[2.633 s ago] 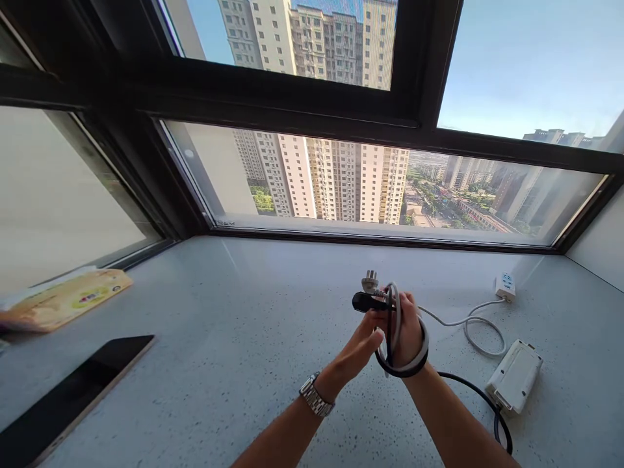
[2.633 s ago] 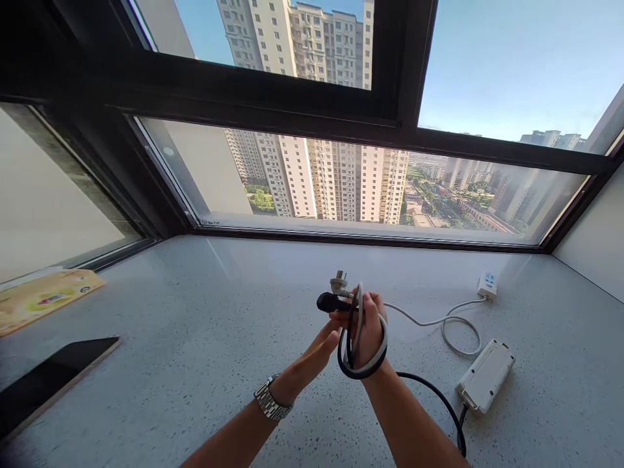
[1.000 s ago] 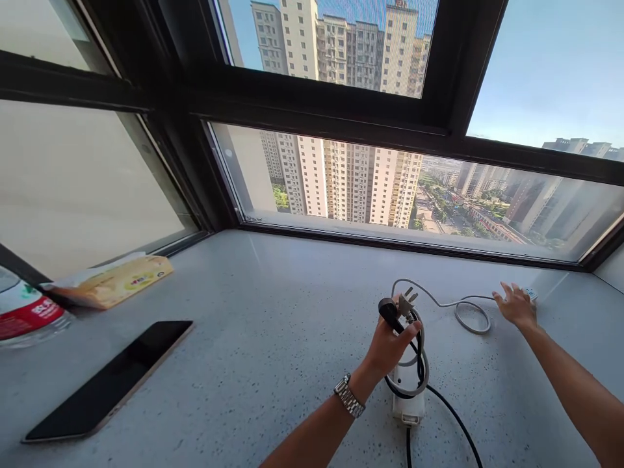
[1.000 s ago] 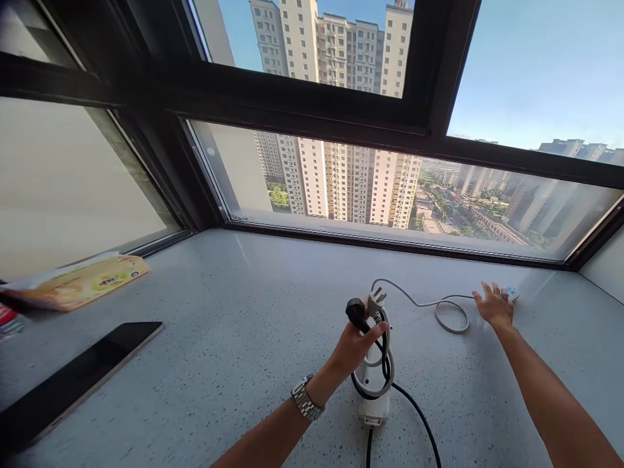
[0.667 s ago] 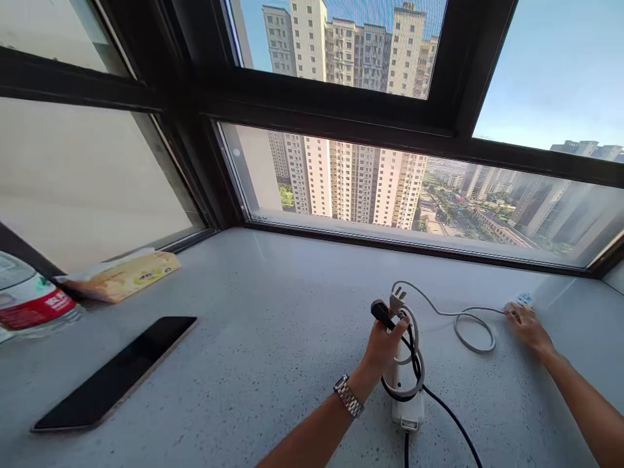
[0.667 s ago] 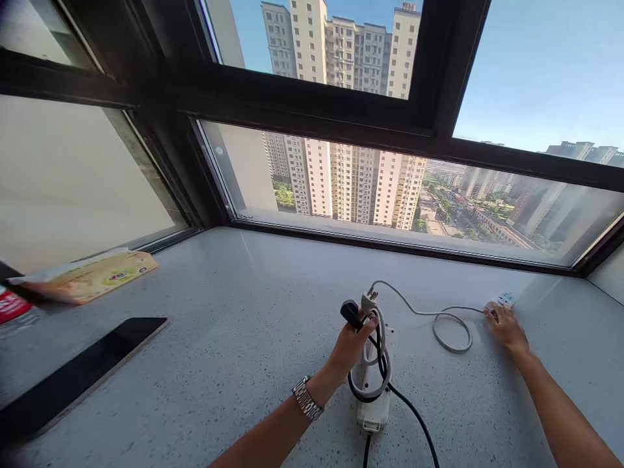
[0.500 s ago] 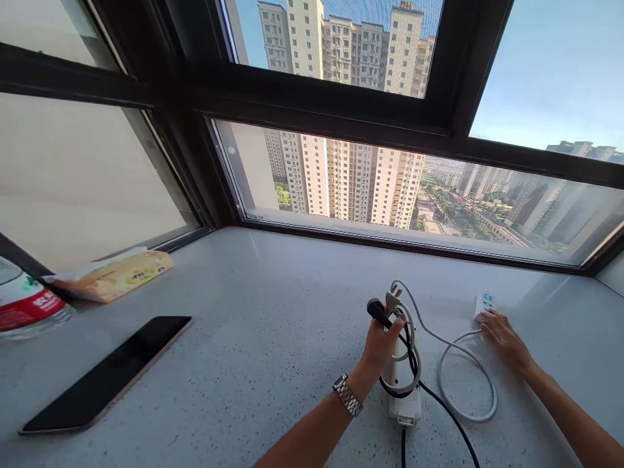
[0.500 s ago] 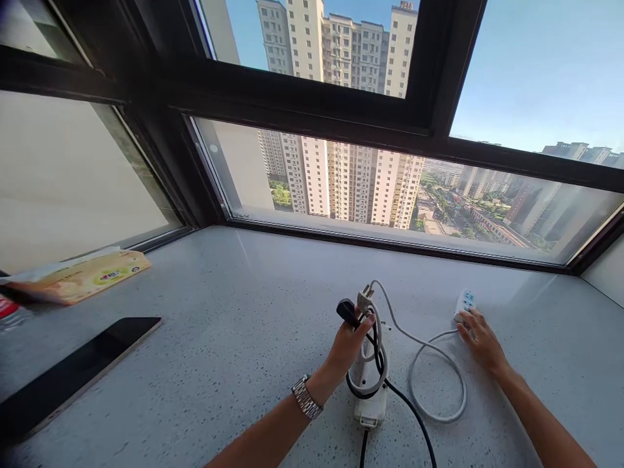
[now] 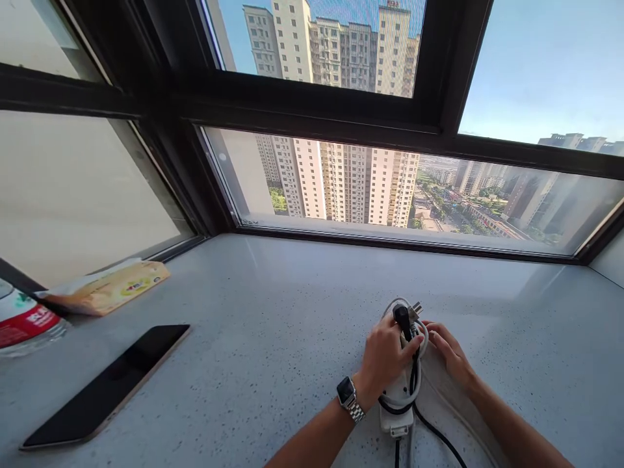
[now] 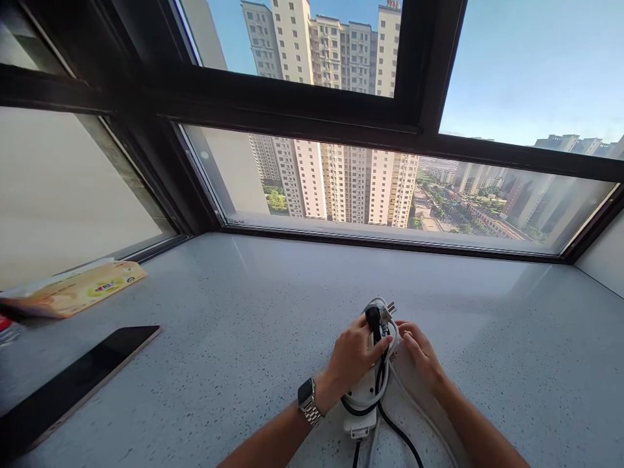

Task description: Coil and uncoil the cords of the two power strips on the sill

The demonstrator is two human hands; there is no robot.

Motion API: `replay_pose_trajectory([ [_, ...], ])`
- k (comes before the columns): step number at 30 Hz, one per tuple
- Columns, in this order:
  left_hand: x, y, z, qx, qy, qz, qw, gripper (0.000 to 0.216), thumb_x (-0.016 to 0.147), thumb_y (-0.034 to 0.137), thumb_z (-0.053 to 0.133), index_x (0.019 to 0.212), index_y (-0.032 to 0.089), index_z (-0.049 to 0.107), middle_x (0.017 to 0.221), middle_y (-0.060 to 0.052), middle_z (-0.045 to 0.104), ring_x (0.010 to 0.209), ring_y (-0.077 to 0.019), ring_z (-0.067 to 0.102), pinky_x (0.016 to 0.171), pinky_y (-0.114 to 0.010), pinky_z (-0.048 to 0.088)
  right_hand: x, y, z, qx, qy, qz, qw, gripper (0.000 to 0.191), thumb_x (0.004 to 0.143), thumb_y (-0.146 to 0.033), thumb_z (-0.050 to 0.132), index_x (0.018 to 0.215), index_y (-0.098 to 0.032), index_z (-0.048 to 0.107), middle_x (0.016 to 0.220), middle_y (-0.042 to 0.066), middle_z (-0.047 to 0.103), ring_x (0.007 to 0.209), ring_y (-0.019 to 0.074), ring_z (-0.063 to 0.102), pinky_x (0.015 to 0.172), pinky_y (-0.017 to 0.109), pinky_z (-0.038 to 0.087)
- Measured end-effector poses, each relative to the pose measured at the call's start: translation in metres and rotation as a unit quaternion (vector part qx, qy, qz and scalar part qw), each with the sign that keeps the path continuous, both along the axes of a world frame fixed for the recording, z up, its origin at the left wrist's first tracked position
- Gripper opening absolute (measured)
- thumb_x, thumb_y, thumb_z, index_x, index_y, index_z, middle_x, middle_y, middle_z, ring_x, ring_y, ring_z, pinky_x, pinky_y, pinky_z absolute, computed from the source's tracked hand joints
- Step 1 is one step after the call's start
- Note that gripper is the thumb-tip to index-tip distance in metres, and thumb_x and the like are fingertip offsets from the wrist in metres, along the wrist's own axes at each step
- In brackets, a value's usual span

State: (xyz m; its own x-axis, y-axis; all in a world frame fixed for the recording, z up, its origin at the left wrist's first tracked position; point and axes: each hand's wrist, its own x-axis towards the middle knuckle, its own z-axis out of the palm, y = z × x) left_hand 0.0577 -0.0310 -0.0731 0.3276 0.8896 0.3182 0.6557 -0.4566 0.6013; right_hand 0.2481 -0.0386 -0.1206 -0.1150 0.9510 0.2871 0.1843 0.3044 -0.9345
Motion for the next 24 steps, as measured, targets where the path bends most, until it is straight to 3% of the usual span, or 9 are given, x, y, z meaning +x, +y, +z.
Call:
replay_pose_trajectory([
  [4,-0.009,-0.013,0.003,0.068,0.074,0.046,0.994,0.046,0.088,0.055,0.052,0.066,0.017,0.066,0.068,-0.006,0.067,0.067,-0.0199,0.063,0.062,-0.029,0.044,0.008,0.004,-0.009,-0.057,0.096,-0.104,0.988,0.056,0.079,-0.073,0.051,0.085,-0.02,0.066,0.1,0.011,0.07,0.098,0.0285,0.065,0.088,0.039,0.049],
  [6,-0.015,-0.021,0.005,0.12,0.083,0.02,0.989,0.048,0.09,0.053,0.048,0.064,0.017,0.064,0.064,-0.005,0.066,0.063,-0.0177,0.062,0.059,-0.028,0.044,0.008,0.004,-0.011,-0.067,0.101,-0.123,0.985,0.057,0.077,-0.074,0.051,0.082,-0.019,0.067,0.094,0.011,0.071,0.094,0.0282,0.067,0.085,0.039,0.05],
  [9,-0.015,-0.033,0.012,0.219,0.088,-0.1,0.967,0.041,0.09,0.053,0.047,0.093,0.018,0.068,0.1,-0.009,0.071,0.094,-0.0226,0.064,0.082,-0.035,0.048,0.007,0.006,-0.011,-0.074,0.135,-0.138,0.978,0.057,0.076,-0.074,0.054,0.083,-0.02,0.069,0.094,0.011,0.072,0.093,0.0279,0.068,0.082,0.038,0.052],
  [11,-0.008,-0.036,0.017,0.245,0.14,-0.187,0.941,0.053,0.086,0.06,0.051,0.121,0.022,0.059,0.13,-0.01,0.059,0.122,-0.0297,0.05,0.102,-0.047,0.037,0.008,0.008,-0.01,-0.077,0.189,-0.15,0.967,0.055,0.074,-0.073,0.056,0.085,-0.02,0.07,0.097,0.011,0.072,0.094,0.0281,0.067,0.081,0.038,0.053],
  [13,0.003,-0.034,0.019,0.234,0.213,-0.244,0.917,0.068,0.08,0.064,0.056,0.134,0.025,0.049,0.145,-0.012,0.044,0.136,-0.0354,0.033,0.109,-0.058,0.024,0.013,0.011,-0.01,-0.069,0.234,-0.168,0.955,0.055,0.073,-0.073,0.058,0.084,-0.021,0.07,0.098,0.011,0.072,0.094,0.0281,0.068,0.08,0.039,0.054],
  [15,0.014,-0.029,0.014,0.206,0.271,-0.274,0.899,0.065,0.078,0.061,0.06,0.129,0.022,0.054,0.146,-0.014,0.042,0.139,-0.0388,0.025,0.109,-0.063,0.018,0.02,0.013,-0.011,-0.054,0.235,-0.196,0.95,0.056,0.071,-0.074,0.059,0.082,-0.02,0.07,0.094,0.011,0.072,0.091,0.0277,0.068,0.076,0.039,0.055],
  [19,0.025,-0.015,-0.001,0.141,0.314,-0.273,0.898,0.043,0.079,0.049,0.06,0.104,0.017,0.069,0.115,-0.016,0.065,0.14,-0.0376,0.024,0.11,-0.065,0.013,0.032,0.013,-0.013,-0.037,0.171,-0.237,0.956,0.062,0.071,-0.077,0.056,0.08,-0.018,0.07,0.089,0.012,0.071,0.085,0.0266,0.068,0.07,0.037,0.054],
  [21,0.022,-0.006,-0.006,0.129,0.315,-0.262,0.903,0.04,0.077,0.046,0.061,0.103,0.016,0.07,0.105,-0.016,0.069,0.14,-0.0356,0.026,0.111,-0.064,0.013,0.032,0.012,-0.013,-0.037,0.14,-0.234,0.961,0.064,0.072,-0.078,0.052,0.081,-0.018,0.071,0.09,0.012,0.071,0.085,0.0262,0.067,0.069,0.036,0.054],
  [24,0.008,0.011,-0.004,0.125,0.309,-0.244,0.911,0.036,0.075,0.04,0.065,0.101,0.017,0.07,0.106,-0.014,0.069,0.139,-0.0342,0.027,0.112,-0.061,0.013,0.03,0.009,-0.009,-0.039,0.098,-0.225,0.969,0.065,0.073,-0.079,0.049,0.079,-0.018,0.071,0.09,0.012,0.071,0.084,0.026,0.067,0.068,0.035,0.053],
])
